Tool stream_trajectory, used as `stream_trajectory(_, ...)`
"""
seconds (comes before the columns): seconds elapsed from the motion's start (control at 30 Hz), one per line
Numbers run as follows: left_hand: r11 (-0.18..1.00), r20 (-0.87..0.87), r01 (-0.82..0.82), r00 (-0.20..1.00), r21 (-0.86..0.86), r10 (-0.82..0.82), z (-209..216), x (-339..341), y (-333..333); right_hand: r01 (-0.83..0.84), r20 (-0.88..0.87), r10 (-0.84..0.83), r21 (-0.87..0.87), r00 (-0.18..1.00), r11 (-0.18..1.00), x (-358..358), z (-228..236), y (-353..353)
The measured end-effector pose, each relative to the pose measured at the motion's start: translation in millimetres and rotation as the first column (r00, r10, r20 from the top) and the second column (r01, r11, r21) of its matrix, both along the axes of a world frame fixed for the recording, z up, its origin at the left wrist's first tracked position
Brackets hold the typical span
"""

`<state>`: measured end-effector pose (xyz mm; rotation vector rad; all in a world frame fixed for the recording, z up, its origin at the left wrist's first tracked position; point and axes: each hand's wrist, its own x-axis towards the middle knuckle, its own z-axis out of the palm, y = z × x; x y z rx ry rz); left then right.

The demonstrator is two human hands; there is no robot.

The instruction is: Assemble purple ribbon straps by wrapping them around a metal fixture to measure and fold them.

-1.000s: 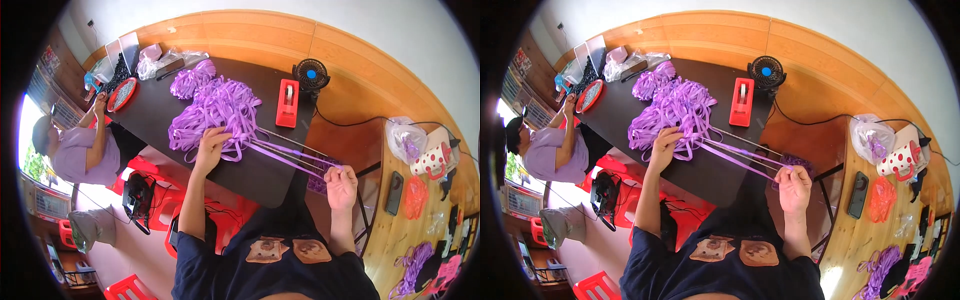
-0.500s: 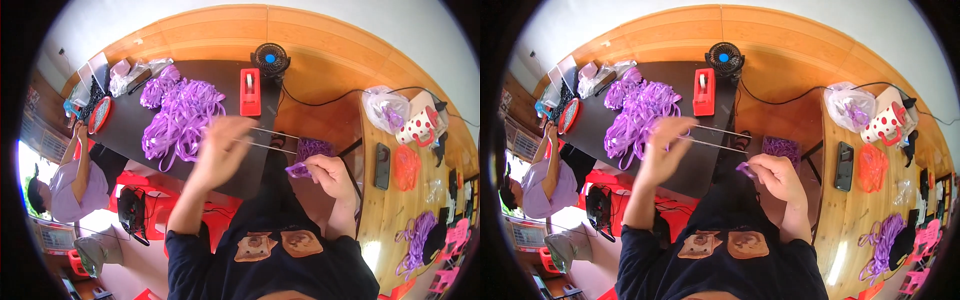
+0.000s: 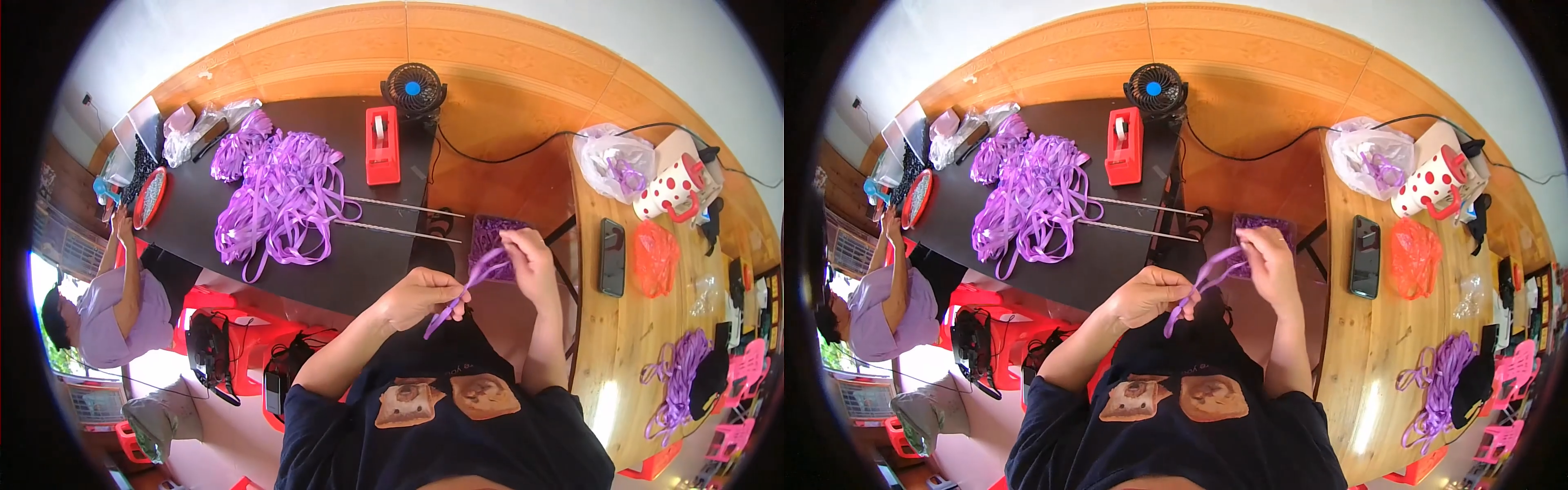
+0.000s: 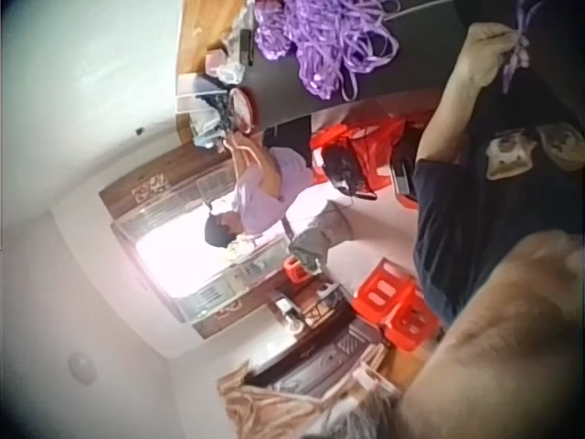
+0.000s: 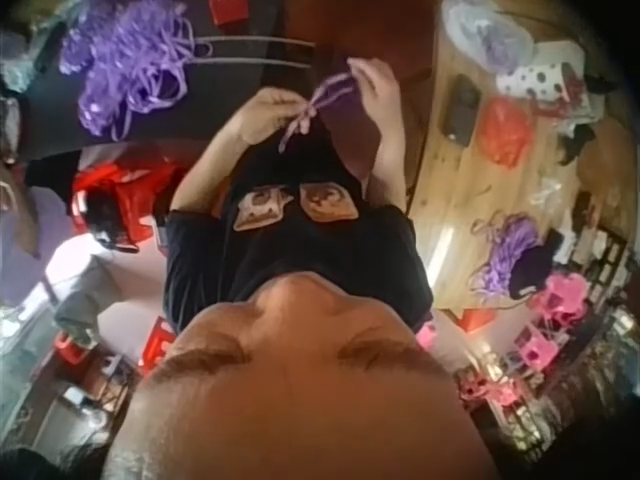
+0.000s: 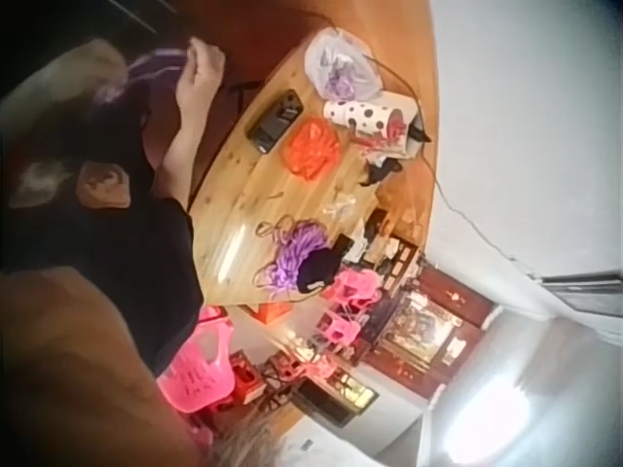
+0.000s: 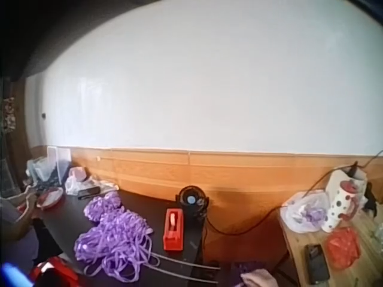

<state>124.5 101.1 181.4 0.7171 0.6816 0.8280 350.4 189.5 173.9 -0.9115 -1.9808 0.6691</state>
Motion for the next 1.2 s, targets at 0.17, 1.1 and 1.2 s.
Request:
stream_trajectory(0.17,0.992,0.039,-0.061,0.997,-0.109,0.066,-4,6,-2,-0.322,-0.311,0.24,-0.249,0.92,0.913,-25,-7,-35)
stream_trajectory(1.1,0.998,0.032,-0.036,0.999,-0.057,0.037,-4,-6,-24,-0.132,0.143,0.09,0.325,0.986,0.936,-32,8,-31)
stream_trajectory(1.2,0.98,-0.051,-0.176,0.984,-0.088,0.172,-26,11,-24,-0.067,0.153,0.0,0.43,0.988,0.901,-34,0,-23)
